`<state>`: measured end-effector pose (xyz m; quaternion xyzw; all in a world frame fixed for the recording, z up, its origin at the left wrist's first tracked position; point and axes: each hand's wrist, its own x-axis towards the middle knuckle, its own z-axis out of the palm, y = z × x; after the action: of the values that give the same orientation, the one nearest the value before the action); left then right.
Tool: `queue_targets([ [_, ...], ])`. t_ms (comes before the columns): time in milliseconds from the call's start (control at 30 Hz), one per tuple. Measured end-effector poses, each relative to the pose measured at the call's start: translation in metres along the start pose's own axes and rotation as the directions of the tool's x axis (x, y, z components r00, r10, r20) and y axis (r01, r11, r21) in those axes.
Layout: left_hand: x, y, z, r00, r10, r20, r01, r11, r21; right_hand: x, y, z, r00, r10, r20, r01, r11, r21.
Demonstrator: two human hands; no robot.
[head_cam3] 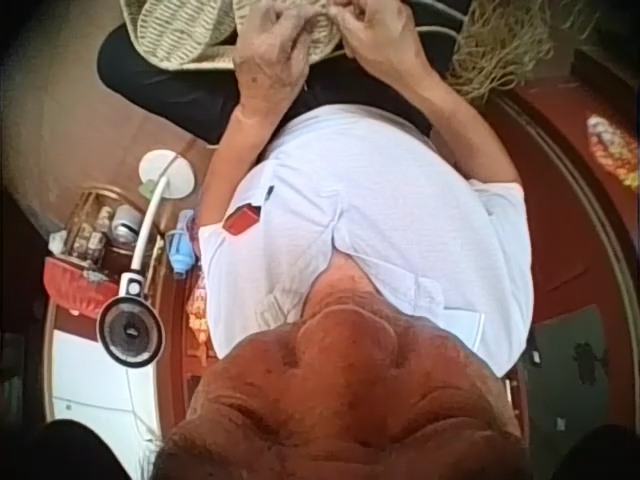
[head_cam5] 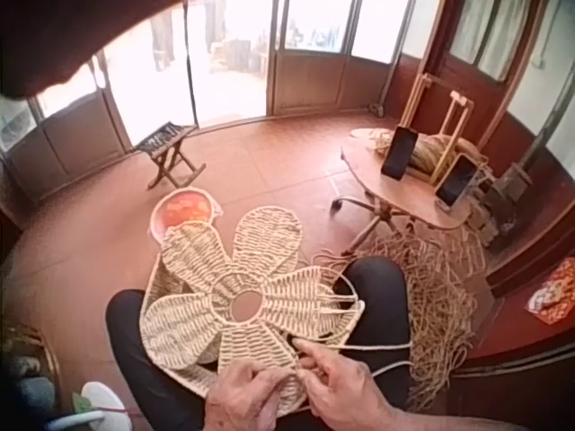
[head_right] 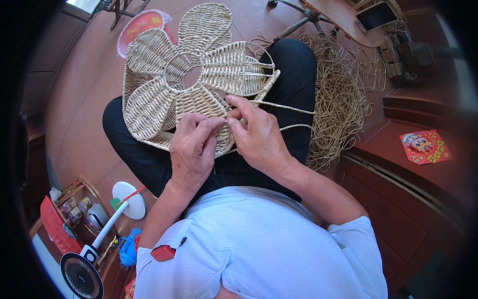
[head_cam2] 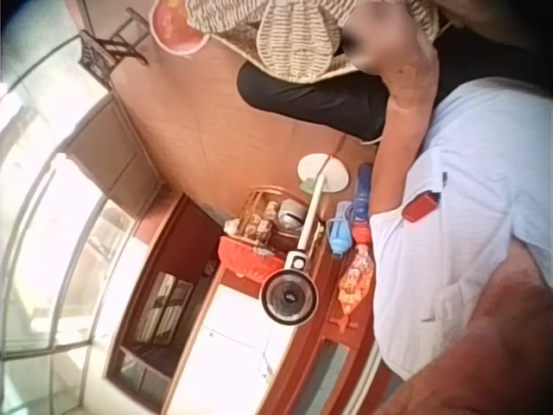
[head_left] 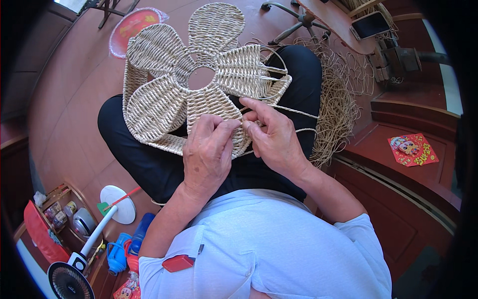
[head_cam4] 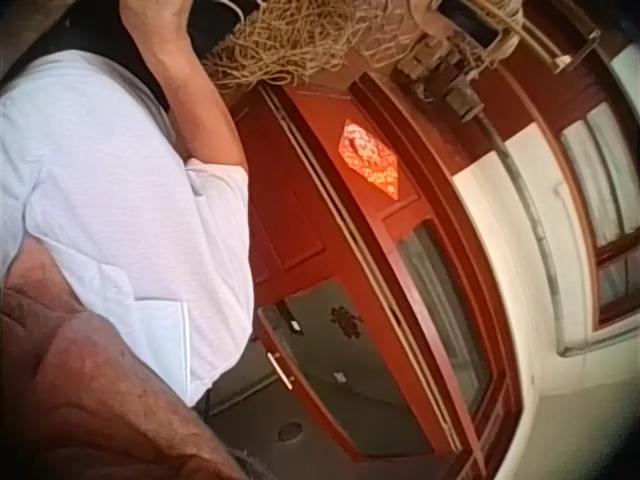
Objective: Weaving straw material into a flower-shaped basket.
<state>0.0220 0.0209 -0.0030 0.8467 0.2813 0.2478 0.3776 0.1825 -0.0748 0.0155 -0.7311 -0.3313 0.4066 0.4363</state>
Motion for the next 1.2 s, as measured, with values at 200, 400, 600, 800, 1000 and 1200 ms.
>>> queue_targets([
  [200,0.002,-0.001,0.003,0.996,0.03,0.083,-0.038,0.995,0.094,0.006,-0.004,-0.005,0.995,0.072,0.063,-0.076,0.995,0.067],
  [400,0.004,-0.001,0.0,0.997,0.009,0.07,-0.016,0.996,0.089,0.009,-0.01,-0.002,0.981,0.122,0.151,-0.143,0.98,0.138],
  [600,0.01,-0.001,-0.003,0.995,-0.011,0.102,0.008,0.999,0.032,0.019,-0.006,0.003,0.958,0.203,0.204,-0.243,0.949,0.198],
  [800,0.026,0.001,-0.014,0.974,-0.081,0.213,0.083,0.997,0.001,0.023,0.005,-0.004,0.923,0.227,0.31,-0.301,0.929,0.217],
  [1000,0.031,0.008,-0.016,0.945,0.022,0.327,-0.11,0.961,0.253,0.02,-0.007,-0.005,0.948,0.182,0.26,-0.211,0.974,0.087],
  [1200,0.026,0.023,-0.008,0.915,0.108,0.389,-0.275,0.872,0.405,0.006,-0.019,-0.007,0.971,0.086,0.221,-0.086,0.996,-0.013],
])
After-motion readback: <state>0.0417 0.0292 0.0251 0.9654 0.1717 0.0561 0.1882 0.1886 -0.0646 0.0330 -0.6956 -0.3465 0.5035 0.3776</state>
